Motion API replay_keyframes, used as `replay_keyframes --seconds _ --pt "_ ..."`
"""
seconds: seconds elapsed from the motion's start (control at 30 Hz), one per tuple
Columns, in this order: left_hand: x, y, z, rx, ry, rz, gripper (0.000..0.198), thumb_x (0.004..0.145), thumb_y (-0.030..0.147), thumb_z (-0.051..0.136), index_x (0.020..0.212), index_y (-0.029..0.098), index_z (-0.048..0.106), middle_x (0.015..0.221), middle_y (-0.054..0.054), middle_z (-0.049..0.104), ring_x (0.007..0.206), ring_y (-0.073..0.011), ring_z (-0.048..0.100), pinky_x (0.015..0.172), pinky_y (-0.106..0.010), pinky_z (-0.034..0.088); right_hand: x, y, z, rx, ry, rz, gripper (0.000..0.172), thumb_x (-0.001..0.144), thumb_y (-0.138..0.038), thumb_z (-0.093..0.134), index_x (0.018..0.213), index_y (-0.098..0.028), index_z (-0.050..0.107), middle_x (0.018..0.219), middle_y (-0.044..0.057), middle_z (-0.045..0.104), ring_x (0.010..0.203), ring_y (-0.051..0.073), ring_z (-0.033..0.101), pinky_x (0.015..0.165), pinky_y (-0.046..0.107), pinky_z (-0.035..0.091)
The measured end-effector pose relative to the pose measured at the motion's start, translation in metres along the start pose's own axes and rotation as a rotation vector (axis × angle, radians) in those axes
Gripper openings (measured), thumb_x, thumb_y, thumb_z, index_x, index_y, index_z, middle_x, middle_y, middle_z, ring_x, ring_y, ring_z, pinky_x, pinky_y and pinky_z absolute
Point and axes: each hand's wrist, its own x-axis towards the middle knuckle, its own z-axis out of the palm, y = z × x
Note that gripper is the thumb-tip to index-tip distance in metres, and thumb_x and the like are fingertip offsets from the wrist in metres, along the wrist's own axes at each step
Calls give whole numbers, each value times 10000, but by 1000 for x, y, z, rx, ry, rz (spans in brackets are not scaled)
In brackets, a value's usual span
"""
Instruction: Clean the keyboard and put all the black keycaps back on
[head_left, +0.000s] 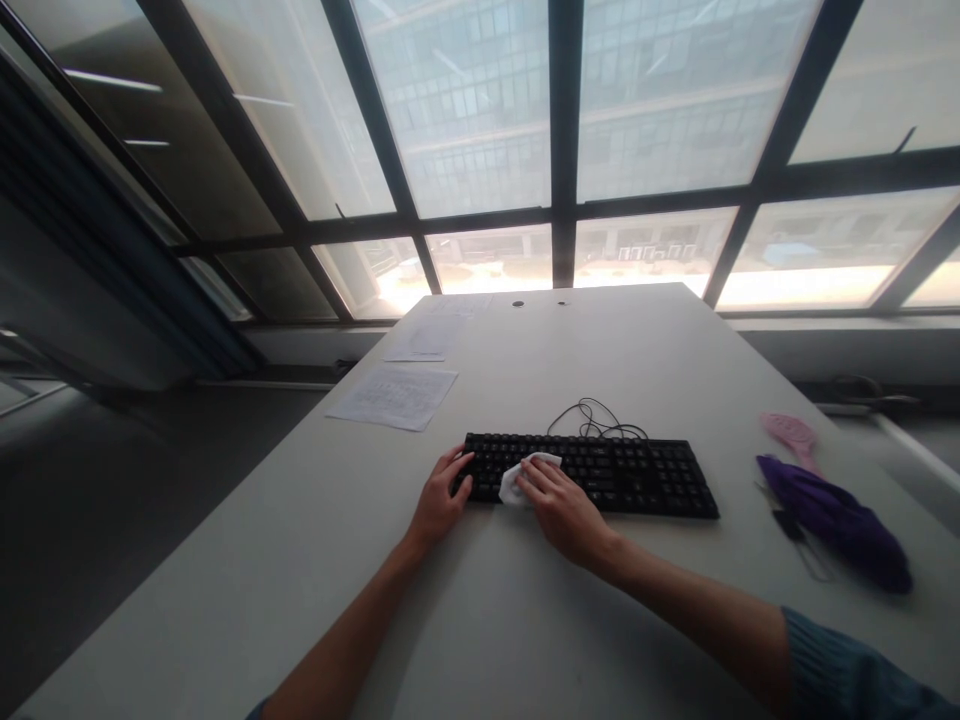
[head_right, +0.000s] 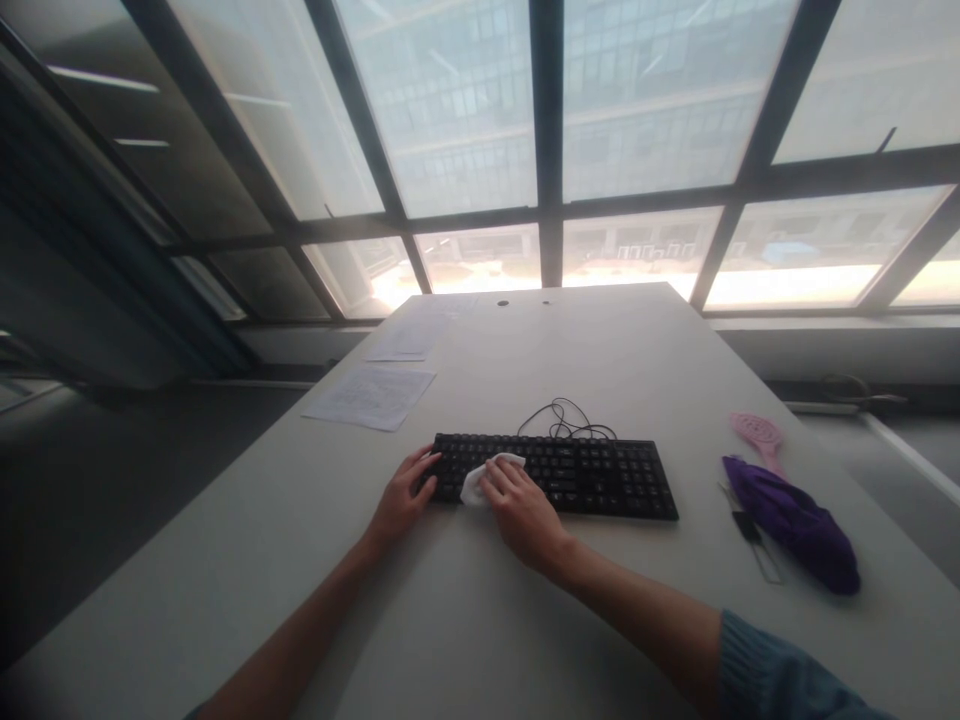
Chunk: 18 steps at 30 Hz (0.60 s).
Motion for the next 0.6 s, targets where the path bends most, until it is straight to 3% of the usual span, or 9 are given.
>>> replay_keyframes --seconds 0.2,0.37,0.6 --pt "0 -1 1 8 -2 5 394 930 265 518 1296 199 646 1461 -98 534 1377 -254 485 1198 -458 367 16 -18 9 12 -2 -14 441 979 -188 505 1411 -112 540 1528 189 465 1442 317 392 1184 482 364" --pt "0 -2 0 -9 -4 -17 391 982 343 464 1288 197 659 1454 -104 544 1374 -253 488 1200 -460 359 36 -37 15 22 -20 8 595 952 -477 600 1431 -137 509 1548 221 424 1457 364 357 1183 518 335" --pt "0 -2 -3 -31 -22 -31 420 997 416 457 1287 189 660 1463 -117 536 1365 -255 499 1196 -456 364 41 -38 20 8 -55 -29 684 934 -511 617 1491 -151 450 1592 209 358 1486 365 299 1202 524 294"
